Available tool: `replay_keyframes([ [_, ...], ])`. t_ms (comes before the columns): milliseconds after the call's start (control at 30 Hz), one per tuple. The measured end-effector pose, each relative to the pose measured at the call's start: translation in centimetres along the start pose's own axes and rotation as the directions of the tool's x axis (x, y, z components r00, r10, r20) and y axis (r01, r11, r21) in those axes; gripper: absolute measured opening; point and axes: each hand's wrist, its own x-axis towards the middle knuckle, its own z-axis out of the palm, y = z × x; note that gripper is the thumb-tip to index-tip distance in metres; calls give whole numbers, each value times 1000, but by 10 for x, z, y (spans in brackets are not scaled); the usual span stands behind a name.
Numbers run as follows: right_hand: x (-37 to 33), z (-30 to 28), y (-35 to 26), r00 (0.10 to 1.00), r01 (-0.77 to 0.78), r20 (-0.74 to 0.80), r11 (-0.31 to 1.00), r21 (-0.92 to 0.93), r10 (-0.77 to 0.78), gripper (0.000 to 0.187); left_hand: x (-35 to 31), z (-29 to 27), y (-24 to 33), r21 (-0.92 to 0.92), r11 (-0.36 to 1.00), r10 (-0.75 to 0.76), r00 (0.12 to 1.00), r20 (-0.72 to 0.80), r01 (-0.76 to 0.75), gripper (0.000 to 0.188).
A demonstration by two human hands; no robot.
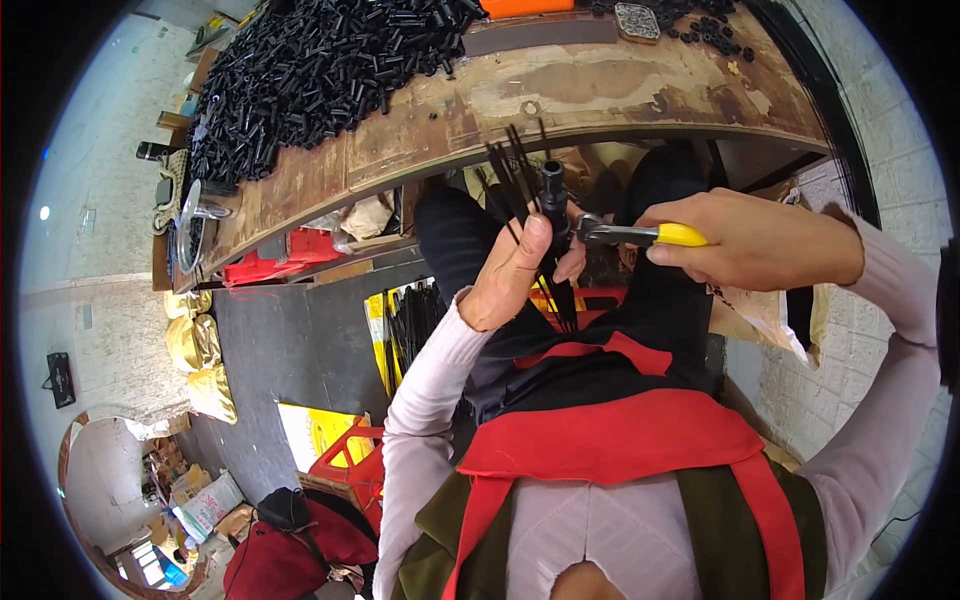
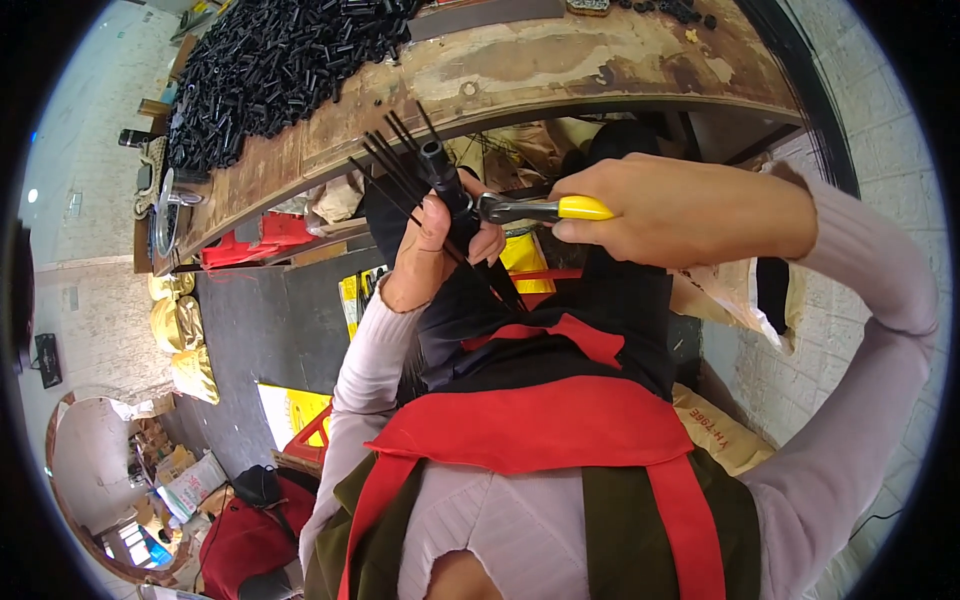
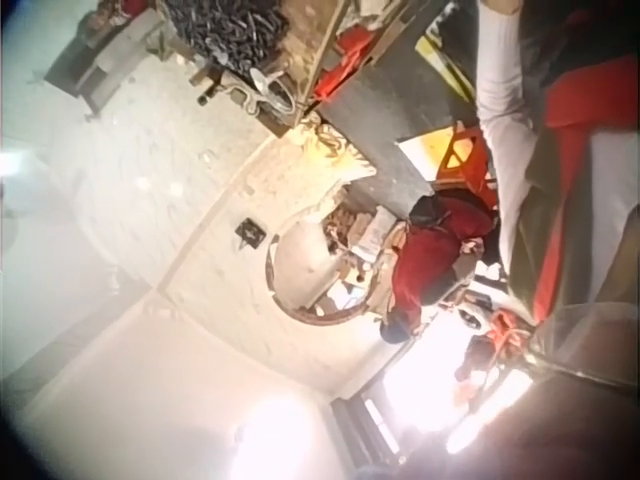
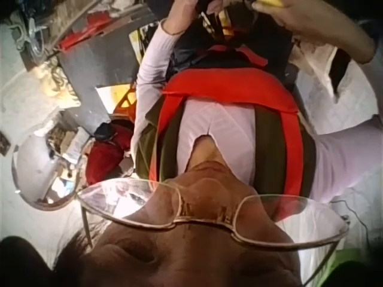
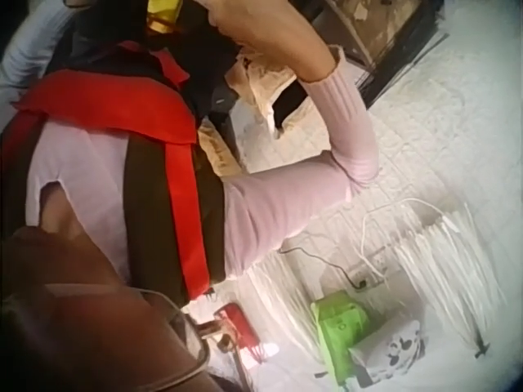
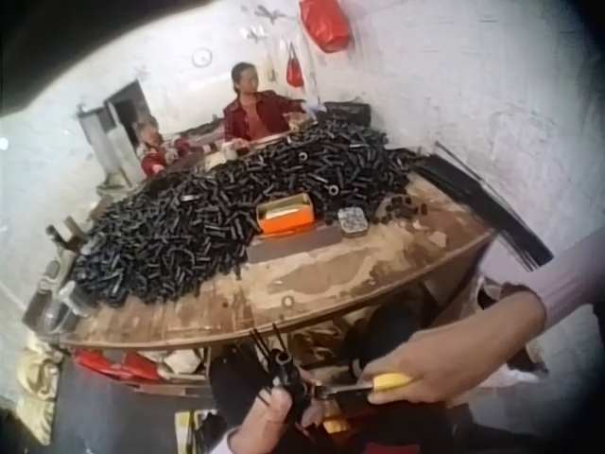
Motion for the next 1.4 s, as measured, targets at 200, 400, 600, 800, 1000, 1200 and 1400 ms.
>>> replay_keyframes([
  [200,62,22,54,921,237,-292,965,-110,-259,37,6,-23,-8,36,998,63,969,-237,-56,59],
  [400,112,-19,169,598,-282,-726,759,-587,-340,45,-29,-94,76,101,941,300,656,-693,-324,55],
  [600,88,72,91,600,354,-178,459,-815,-780,22,-63,-98,111,76,762,451,442,-776,-644,56],
  [800,34,102,92,762,647,-609,299,701,-221,48,-27,-94,-15,-762,261,226,805,-549,-593,54],
  [1000,-36,80,130,225,896,-967,364,255,123,34,18,-77,-134,-914,196,-320,858,-403,-356,71],
  [1200,-9,102,69,307,813,-905,576,89,-294,40,-50,-42,-192,-826,331,-788,615,24,457,63],
  [1400,96,140,56,723,594,-688,572,565,-71,22,-25,8,-65,204,978,54,902,-429,39,31],
])
